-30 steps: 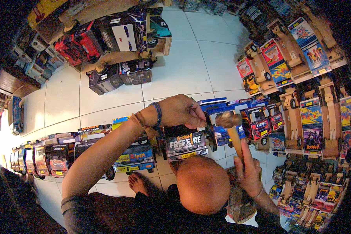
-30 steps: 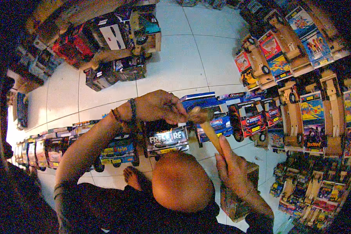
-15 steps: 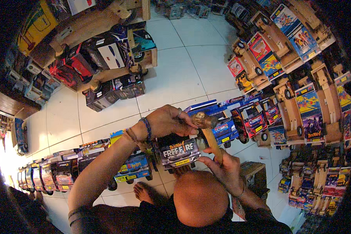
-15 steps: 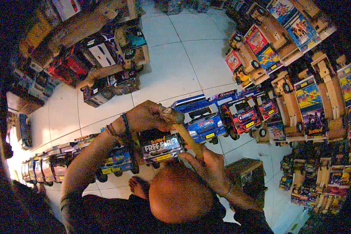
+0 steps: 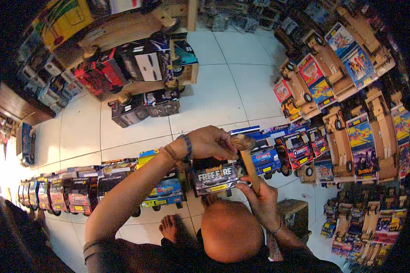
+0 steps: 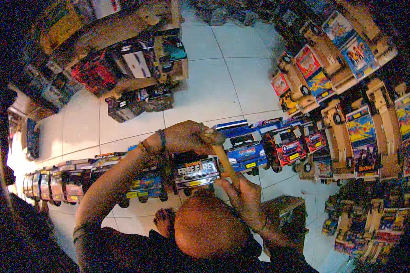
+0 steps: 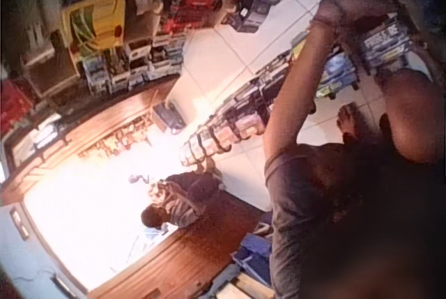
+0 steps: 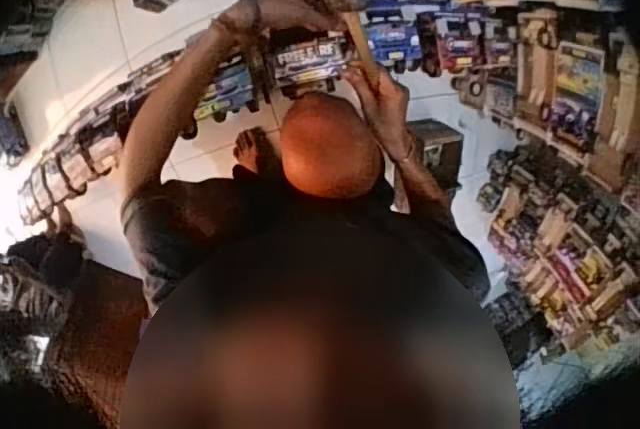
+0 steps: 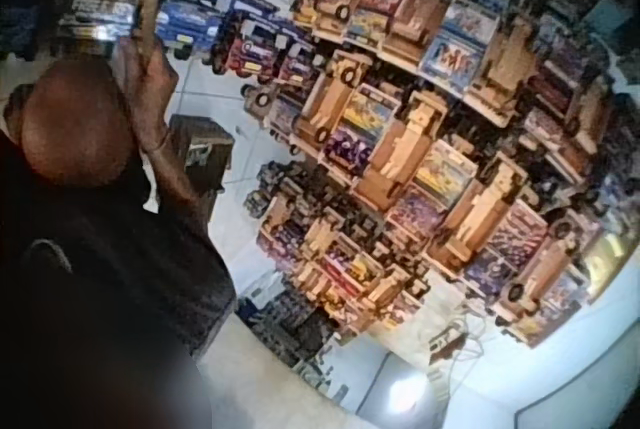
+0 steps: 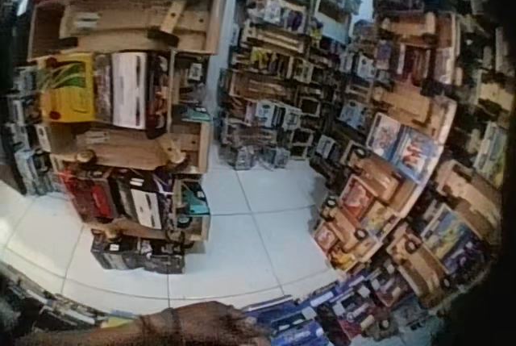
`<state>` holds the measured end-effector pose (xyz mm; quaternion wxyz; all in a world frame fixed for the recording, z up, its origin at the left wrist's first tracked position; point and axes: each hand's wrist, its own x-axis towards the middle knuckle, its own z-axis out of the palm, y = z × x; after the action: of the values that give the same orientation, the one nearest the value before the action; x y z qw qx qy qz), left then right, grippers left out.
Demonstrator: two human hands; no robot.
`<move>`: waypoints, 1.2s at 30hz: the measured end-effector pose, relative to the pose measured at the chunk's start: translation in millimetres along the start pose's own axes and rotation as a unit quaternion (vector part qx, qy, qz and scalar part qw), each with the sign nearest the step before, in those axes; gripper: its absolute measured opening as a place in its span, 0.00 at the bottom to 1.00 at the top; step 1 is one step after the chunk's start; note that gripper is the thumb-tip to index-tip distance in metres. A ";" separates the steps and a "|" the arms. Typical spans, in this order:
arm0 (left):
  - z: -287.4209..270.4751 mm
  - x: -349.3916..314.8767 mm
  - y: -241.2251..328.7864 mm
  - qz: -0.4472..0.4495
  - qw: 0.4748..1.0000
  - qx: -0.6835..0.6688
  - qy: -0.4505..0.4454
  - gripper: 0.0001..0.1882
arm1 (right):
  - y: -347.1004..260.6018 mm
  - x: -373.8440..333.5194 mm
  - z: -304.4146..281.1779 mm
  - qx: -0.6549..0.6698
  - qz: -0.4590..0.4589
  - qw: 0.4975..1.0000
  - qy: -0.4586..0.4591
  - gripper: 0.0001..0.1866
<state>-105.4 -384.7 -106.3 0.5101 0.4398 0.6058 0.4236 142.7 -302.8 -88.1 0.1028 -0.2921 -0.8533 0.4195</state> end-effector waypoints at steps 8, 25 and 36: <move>-10.0 14.2 -8.3 -0.040 0.996 -0.065 -0.045 0.20 | -8.9 -7.6 4.4 -0.052 -0.039 0.996 0.068 0.12; 70.4 -3.5 119.8 0.322 0.935 0.128 0.071 0.16 | 94.4 -170.6 -97.3 -0.043 0.246 0.934 0.257 0.18; 165.2 23.5 116.0 0.242 0.930 0.244 -0.126 0.18 | 278.0 -331.6 -174.9 -0.246 0.332 0.810 0.416 0.19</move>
<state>67.8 -321.9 -20.5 0.3409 0.7340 0.4962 0.3143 598.9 -249.2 -171.1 0.2266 -0.7198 -0.6547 0.0430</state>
